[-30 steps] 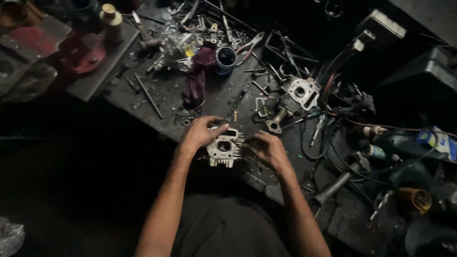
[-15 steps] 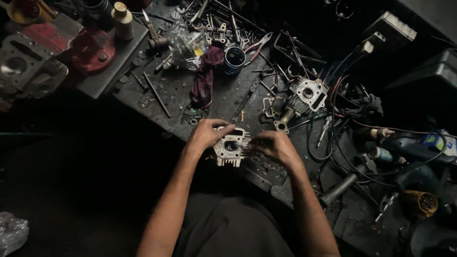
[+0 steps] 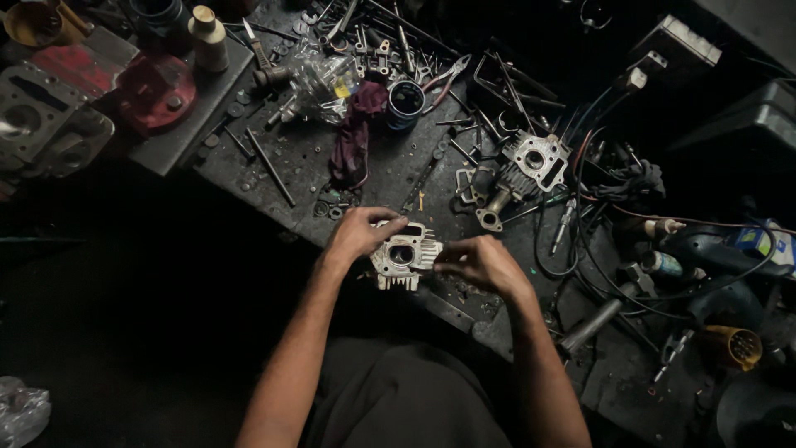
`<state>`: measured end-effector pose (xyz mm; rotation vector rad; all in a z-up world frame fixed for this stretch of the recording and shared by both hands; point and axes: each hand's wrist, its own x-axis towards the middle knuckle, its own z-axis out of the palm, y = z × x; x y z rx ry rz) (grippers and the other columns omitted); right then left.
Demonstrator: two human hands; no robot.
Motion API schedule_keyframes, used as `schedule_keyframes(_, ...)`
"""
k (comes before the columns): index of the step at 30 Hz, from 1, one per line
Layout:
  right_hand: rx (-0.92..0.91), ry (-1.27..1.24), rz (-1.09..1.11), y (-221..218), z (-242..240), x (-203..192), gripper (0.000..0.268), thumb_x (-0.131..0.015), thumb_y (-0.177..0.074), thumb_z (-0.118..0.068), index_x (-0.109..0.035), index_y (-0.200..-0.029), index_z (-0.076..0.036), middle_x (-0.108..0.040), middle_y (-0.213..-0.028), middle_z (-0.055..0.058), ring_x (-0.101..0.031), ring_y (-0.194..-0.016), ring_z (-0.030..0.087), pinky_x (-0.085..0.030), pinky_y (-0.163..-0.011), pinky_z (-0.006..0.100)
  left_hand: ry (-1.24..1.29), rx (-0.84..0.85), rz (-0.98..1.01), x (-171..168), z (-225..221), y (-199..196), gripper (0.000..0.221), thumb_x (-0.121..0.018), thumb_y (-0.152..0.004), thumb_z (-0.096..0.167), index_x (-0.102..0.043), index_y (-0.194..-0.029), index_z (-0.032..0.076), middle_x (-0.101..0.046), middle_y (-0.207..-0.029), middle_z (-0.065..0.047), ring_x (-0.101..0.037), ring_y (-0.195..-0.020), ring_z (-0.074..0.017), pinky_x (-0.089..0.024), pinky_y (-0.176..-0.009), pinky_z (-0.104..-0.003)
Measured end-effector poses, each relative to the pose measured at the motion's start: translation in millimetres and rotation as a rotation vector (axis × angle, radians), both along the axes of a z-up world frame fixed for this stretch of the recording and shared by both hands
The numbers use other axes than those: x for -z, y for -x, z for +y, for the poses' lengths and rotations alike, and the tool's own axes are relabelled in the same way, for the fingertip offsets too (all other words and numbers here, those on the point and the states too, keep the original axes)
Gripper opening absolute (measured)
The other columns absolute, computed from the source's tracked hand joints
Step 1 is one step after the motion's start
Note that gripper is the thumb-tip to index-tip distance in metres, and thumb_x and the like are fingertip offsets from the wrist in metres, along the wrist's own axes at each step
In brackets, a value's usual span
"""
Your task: The person cleans and scrapes the surfaces of two engine cylinder heads on a workbench using a small metal tool. They handle the parts, turn them over, and scrape specific areas before placing them back on the table.
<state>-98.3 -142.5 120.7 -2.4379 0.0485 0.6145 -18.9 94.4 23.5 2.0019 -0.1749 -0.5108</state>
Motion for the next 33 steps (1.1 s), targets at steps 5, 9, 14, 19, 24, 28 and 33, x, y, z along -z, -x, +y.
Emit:
schedule_keyframes(5,-0.045,-0.038,0.03,-0.5,-0.2,-1.3,0.034,-0.081,-0.078,-0.037,-0.083,-0.105,-0.016,-0.083,-0.096,0.005,-0.079,-0.085,0.018,-0.06,-0.077,0.037,-0.082,0.007,0.134,-1.4,0.4,-0.1,0.05,-0.076,-0.082,0.059,-0.081,-0.112,0.019,-0.08,-0.087,-0.017,-0.076,-0.082,-0.0316,-0.059,-0.08,-0.042)
schedule_keyframes(9,0.081,0.039,-0.004,-2.1,-1.5,1.5,0.036,-0.082,-0.08,-0.04,-0.081,-0.106,-0.015,-0.082,-0.098,0.006,-0.078,-0.085,0.02,-0.06,-0.08,0.036,-0.032,-0.009,0.078,4.0,-0.3,-1.0,0.05,-0.077,-0.08,0.059,-0.083,-0.107,0.017,-0.076,-0.075,-0.012,-0.07,-0.066,-0.0228,-0.057,-0.07,-0.04)
schedule_keyframes(14,0.12,0.047,-0.034,-1.5,-4.9,5.5,0.034,-0.078,-0.085,-0.04,-0.081,-0.105,-0.012,-0.082,-0.094,0.007,-0.079,-0.083,0.022,-0.06,-0.08,0.037,0.024,-0.021,-0.029,11.0,-0.1,-1.9,0.05,-0.079,-0.078,0.059,-0.084,-0.103,0.017,-0.075,-0.071,-0.008,-0.071,-0.062,-0.0161,-0.058,-0.067,-0.036)
schedule_keyframes(19,-0.091,-0.125,-0.129,-1.3,-17.0,7.7,0.029,-0.078,-0.084,-0.036,-0.082,-0.103,-0.014,-0.082,-0.1,0.004,-0.078,-0.091,0.018,-0.061,-0.081,0.035,-0.009,-0.022,0.023,10.3,-0.7,-1.7,0.05,-0.078,-0.078,0.059,-0.083,-0.104,0.017,-0.074,-0.066,-0.01,-0.07,-0.059,-0.0151,-0.058,-0.066,-0.035)
schedule_keyframes(24,0.071,-0.066,-0.029,4.8,-18.2,18.0,0.029,-0.078,-0.084,-0.034,-0.082,-0.105,-0.016,-0.083,-0.098,0.002,-0.079,-0.084,0.017,-0.062,-0.078,0.035,-0.065,-0.003,0.139,7.4,-0.5,-4.1,0.052,-0.076,-0.078,0.06,-0.082,-0.108,0.018,-0.073,-0.066,-0.012,-0.066,-0.056,-0.0191,-0.057,-0.064,-0.039)
schedule_keyframes(28,0.107,-0.165,-0.109,12.1,-21.1,30.6,0.028,-0.079,-0.084,-0.03,-0.081,-0.105,-0.012,-0.083,-0.095,0.006,-0.079,-0.084,0.017,-0.062,-0.078,0.035,-0.007,-0.013,0.083,6.8,-0.7,-3.5,0.053,-0.077,-0.077,0.061,-0.083,-0.106,0.017,-0.075,-0.068,-0.008,-0.069,-0.057,-0.0154,-0.058,-0.065,-0.036)
schedule_keyframes(33,0.01,-0.306,-0.094,13.3,-26.4,48.6,0.026,-0.081,-0.084,-0.025,-0.081,-0.105,-0.01,-0.083,-0.097,0.006,-0.079,-0.089,0.017,-0.063,-0.079,0.033,-0.037,-0.014,0.093,5.0,0.8,-2.8,0.052,-0.077,-0.078,0.061,-0.083,-0.106,0.017,-0.075,-0.067,-0.011,-0.069,-0.057,-0.0168,-0.058,-0.066,-0.037)
